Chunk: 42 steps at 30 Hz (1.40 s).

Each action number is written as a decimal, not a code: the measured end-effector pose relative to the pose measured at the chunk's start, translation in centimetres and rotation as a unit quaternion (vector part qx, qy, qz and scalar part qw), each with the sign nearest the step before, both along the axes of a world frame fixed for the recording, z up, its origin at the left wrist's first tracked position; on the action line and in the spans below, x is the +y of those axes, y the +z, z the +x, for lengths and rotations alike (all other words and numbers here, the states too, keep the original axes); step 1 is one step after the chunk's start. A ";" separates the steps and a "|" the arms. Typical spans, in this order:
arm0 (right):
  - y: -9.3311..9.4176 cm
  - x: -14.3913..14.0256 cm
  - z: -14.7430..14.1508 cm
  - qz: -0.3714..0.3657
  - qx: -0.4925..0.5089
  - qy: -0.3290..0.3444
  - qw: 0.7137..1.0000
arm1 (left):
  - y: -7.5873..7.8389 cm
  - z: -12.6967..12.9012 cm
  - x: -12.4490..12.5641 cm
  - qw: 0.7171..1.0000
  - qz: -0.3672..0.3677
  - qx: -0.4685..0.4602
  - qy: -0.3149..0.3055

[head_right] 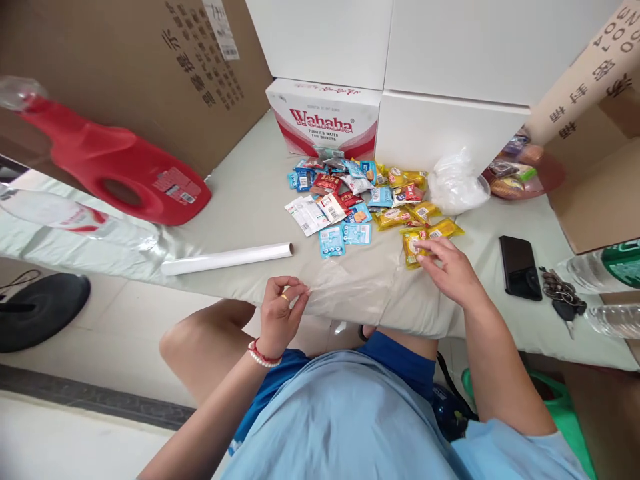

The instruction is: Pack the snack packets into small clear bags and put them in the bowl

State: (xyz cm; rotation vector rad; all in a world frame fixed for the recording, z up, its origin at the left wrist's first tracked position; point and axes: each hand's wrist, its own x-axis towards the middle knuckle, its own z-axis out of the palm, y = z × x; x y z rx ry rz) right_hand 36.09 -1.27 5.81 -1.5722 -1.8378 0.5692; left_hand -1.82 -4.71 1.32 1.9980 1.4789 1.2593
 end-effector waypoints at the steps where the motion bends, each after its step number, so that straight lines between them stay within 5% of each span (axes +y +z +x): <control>1: 0.7 0.8 -1.0 0.029 -0.015 0.031 0.999 | 0.2 0.2 -0.2 1.000 0.026 0.001 -0.015; 4: 1.8 3.4 -5.0 0.019 -0.027 0.203 0.979 | 0.7 0.5 -0.9 0.994 0.088 0.008 -0.064; 7: 1.4 5.7 -8.2 -0.102 -0.002 0.370 0.923 | 1.1 0.3 -1.4 0.987 0.131 0.023 -0.090; 10: 0.5 6.8 -9.6 -0.212 0.054 0.440 0.871 | 1.4 -0.2 -1.9 0.990 0.108 0.053 -0.068; 16: -0.7 7.3 -9.9 -0.169 0.182 0.229 0.941 | 0.0 -1.2 -1.8 0.997 -0.042 0.012 0.070; 19: -1.7 8.0 -9.9 -0.116 0.165 0.134 0.970 | -1.4 -1.4 -1.4 0.986 -0.123 0.017 0.111; 23: -3.1 10.1 -10.4 -0.031 0.040 0.111 0.993 | -1.0 -1.5 -1.0 0.979 -0.038 0.146 0.136; 25: -3.1 11.2 -10.8 -0.002 -0.029 0.127 0.992 | 0.4 -1.4 -0.6 0.965 0.041 0.244 0.081; 28: -2.0 11.5 -11.4 0.058 -0.126 0.099 0.985 | 2.6 -0.5 0.8 0.935 0.071 0.333 -0.101; 30: -0.9 10.3 -11.8 0.108 -0.164 0.072 0.978 | 3.2 0.5 2.1 0.921 0.054 0.350 -0.161; 33: -0.3 5.9 -12.3 0.145 -0.183 0.102 0.967 | 2.4 2.0 4.1 0.926 0.021 0.340 -0.164; 38: -4.8 -3.8 -9.3 0.070 -0.245 0.247 0.935 | -0.9 2.0 5.3 0.922 -0.072 0.361 -0.122; 42: -7.2 -7.7 -2.5 0.031 -0.251 0.159 0.954 | -2.1 0.8 4.3 0.917 -0.076 0.376 -0.111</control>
